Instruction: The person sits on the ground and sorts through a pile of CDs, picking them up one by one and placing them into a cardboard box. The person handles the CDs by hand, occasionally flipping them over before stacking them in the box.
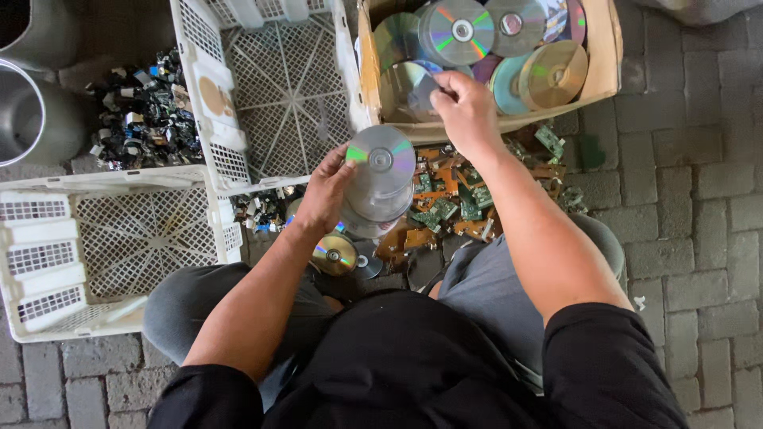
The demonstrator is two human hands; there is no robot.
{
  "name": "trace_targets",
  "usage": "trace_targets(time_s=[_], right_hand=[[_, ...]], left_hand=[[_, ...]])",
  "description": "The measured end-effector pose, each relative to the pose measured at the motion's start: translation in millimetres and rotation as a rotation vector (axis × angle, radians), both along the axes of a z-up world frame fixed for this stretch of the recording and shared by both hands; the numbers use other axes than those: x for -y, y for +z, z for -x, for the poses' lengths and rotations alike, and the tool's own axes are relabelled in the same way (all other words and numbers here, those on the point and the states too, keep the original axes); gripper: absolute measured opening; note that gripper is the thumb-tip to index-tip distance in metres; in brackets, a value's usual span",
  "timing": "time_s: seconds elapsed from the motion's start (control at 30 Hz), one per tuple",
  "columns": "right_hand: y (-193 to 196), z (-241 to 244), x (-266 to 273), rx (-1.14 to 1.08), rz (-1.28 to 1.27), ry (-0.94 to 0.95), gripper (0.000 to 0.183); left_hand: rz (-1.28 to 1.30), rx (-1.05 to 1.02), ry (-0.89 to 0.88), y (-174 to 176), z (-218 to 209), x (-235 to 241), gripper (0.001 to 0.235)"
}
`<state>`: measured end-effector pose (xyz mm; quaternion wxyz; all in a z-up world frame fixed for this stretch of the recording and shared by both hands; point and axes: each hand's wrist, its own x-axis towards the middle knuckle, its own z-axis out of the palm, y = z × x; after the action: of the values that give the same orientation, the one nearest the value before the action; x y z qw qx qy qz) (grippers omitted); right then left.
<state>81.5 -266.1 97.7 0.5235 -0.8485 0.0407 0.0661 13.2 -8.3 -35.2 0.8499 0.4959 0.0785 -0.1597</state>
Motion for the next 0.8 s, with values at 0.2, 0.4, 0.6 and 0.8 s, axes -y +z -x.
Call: trace_targets(time_s=[0.2, 0.4, 0.6, 0.8], right_hand=[[-30.4, -5.9, 10.5, 0.262, 0.174, -0.062, 0.019], [-22.7, 7.1, -21.4, 0.506, 0.251, 0.064, 0.019], [23.2, 46.6, -60.4, -0.267, -0.127, 0.061, 0.099], [34.2, 36.8, -52.4, -0.123, -0.610, -0.166, 0.046]], left_hand=[[-0.039, -0.108, 0.116, 39.9, -7.1, -6.5, 0.036], [-0.041, 0.050, 0.269, 28.4, -21.5, -15.0, 0.037], [-0.193, 0.217, 0.343, 109.0, -15.6, 22.8, 0.036], [-0.023, 0.236, 0.122, 154.2, -33.1, 24.4, 0.050]])
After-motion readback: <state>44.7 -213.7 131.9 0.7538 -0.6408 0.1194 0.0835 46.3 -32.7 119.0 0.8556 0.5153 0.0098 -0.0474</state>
